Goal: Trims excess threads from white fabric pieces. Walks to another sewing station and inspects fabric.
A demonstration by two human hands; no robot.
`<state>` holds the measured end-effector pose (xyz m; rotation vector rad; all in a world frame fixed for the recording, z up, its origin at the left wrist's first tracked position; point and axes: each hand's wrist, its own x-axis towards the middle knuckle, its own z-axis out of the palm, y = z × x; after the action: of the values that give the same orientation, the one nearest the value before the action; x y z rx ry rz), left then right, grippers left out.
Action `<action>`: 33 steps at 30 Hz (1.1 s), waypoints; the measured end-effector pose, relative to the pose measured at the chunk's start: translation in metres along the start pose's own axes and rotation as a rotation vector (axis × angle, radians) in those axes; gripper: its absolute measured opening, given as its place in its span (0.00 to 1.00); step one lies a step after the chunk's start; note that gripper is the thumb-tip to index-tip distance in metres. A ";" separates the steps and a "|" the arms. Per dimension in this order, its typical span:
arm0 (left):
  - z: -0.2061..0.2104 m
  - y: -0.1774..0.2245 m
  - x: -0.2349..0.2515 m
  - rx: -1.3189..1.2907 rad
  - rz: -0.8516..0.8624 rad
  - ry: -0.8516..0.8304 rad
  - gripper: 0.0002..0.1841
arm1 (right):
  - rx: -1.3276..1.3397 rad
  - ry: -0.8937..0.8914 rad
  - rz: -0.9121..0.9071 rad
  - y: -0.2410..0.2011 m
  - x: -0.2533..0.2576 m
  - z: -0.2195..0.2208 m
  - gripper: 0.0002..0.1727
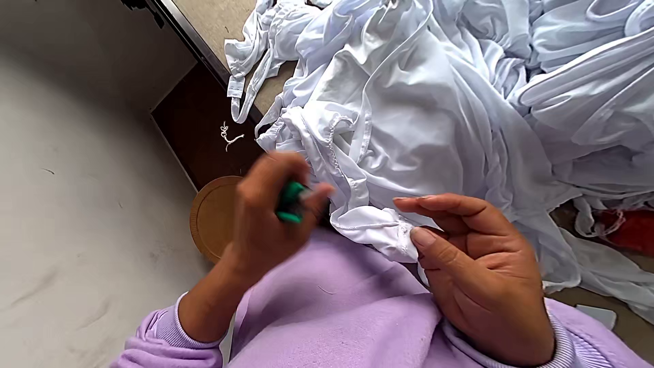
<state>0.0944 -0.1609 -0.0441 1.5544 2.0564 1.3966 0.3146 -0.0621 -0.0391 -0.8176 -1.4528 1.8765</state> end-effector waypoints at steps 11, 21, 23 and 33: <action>0.047 0.028 -0.013 -0.300 0.083 -0.189 0.04 | -0.031 -0.027 -0.017 -0.002 -0.002 0.001 0.24; 0.054 0.021 -0.016 -0.340 0.042 -0.165 0.18 | 0.123 -0.179 0.029 -0.007 -0.002 0.000 0.37; 0.053 0.021 -0.016 -0.388 0.001 -0.137 0.13 | 0.079 -0.137 0.015 -0.006 -0.002 -0.001 0.35; 0.042 0.016 -0.003 -1.256 -0.437 -0.429 0.03 | -0.460 0.002 -0.095 0.004 -0.001 -0.006 0.06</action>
<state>0.1325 -0.1405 -0.0550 0.6822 0.7952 1.4750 0.3193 -0.0602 -0.0437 -0.9368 -1.9212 1.4883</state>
